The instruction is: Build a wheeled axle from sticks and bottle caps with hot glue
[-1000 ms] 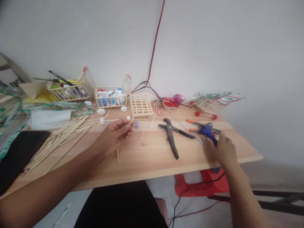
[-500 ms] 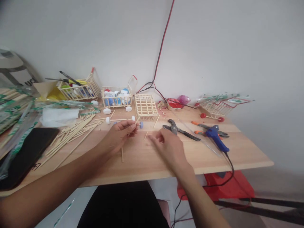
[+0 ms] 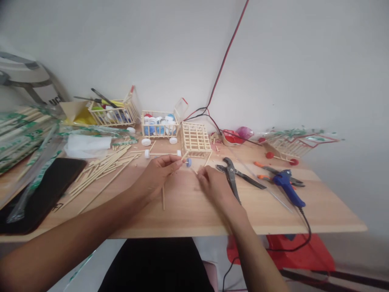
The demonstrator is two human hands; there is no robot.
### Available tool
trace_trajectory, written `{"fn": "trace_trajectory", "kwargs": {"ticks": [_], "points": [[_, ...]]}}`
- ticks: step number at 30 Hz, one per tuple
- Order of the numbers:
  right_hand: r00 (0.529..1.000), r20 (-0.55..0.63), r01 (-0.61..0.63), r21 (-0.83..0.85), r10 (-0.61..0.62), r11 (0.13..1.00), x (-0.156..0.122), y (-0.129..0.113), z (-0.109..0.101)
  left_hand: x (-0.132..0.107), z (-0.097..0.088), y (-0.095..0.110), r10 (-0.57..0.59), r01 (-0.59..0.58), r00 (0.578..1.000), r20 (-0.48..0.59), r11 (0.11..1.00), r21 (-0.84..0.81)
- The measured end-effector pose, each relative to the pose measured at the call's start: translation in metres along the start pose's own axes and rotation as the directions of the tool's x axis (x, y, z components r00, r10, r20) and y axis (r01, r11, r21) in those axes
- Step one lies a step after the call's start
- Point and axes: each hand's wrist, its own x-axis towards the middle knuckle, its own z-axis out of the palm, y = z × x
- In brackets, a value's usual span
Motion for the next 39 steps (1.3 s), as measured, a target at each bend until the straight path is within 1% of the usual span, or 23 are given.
{"fn": "trace_trajectory", "kwargs": {"ticks": [2,4,5,8,11,13,15,17,19,21,25,27,30,32,36,39], "points": [[0.999,-0.051,0.021,0.231,-0.009,0.973,0.0,0.004,-0.001,0.001,0.0,0.0,0.014,-0.014,1.0,-0.011,1.0,-0.018],[0.997,-0.078,0.033,0.436,0.001,0.899,0.0,0.004,-0.002,0.002,-0.001,0.0,0.024,-0.025,0.999,-0.027,1.0,-0.016],[0.996,-0.085,0.036,0.507,0.008,0.861,0.001,0.003,-0.003,0.003,-0.001,0.0,0.03,-0.03,0.999,-0.032,1.0,-0.01],[0.992,-0.123,0.082,0.606,-0.008,0.791,0.004,-0.006,-0.004,0.005,-0.003,0.001,0.042,-0.042,0.998,-0.042,0.999,0.007],[0.983,-0.18,0.15,0.64,-0.043,0.754,0.011,-0.015,-0.006,0.005,-0.003,0.002,0.05,-0.049,0.998,-0.049,0.998,0.029],[0.975,-0.22,0.179,0.652,-0.042,0.737,0.017,-0.02,-0.006,0.005,-0.003,0.004,0.06,-0.057,0.997,-0.055,0.997,0.051],[0.956,-0.29,0.223,0.64,-0.037,0.736,0.022,-0.025,-0.007,0.004,-0.003,0.005,0.065,-0.06,0.996,-0.068,0.996,0.065],[0.928,-0.371,0.271,0.601,-0.038,0.752,0.025,-0.03,-0.007,0.004,-0.003,0.005,0.064,-0.059,0.995,-0.075,0.996,0.065],[0.905,-0.423,0.292,0.565,-0.032,0.772,0.027,-0.033,-0.007,0.004,-0.003,0.006,0.068,-0.064,0.995,-0.075,0.996,0.054],[0.899,-0.439,0.283,0.559,-0.011,0.779,0.026,-0.034,-0.004,0.004,-0.002,0.006,0.069,-0.066,0.995,-0.067,0.997,0.042],[0.893,-0.446,0.228,0.563,0.061,0.794,0.022,-0.032,0.0,0.002,-0.001,0.007,0.041,-0.039,0.998,-0.052,0.999,0.031],[0.873,-0.482,0.236,0.552,0.075,0.8,0.02,-0.033,0.001,0.0,0.001,0.007,0.019,-0.018,0.998,-0.054,0.999,0.027],[0.835,-0.549,0.294,0.509,0.042,0.809,0.017,-0.037,0.002,-0.001,0.002,0.006,-0.003,0.004,0.998,-0.056,1.0,0.017],[0.814,-0.58,0.319,0.454,0.004,0.832,0.015,-0.039,0.002,0.0,0.002,0.005,-0.009,0.009,0.999,-0.052,1.0,0.015],[0.78,-0.617,0.322,0.259,-0.101,0.911,0.01,-0.041,0.002,-0.001,0.001,0.005,-0.017,0.018,0.999,-0.036,0.999,0.031],[0.758,-0.627,0.327,0.126,-0.18,0.937,0.008,-0.041,0.002,-0.001,0.002,0.005,-0.024,0.025,0.999,-0.026,0.999,0.036]]}}
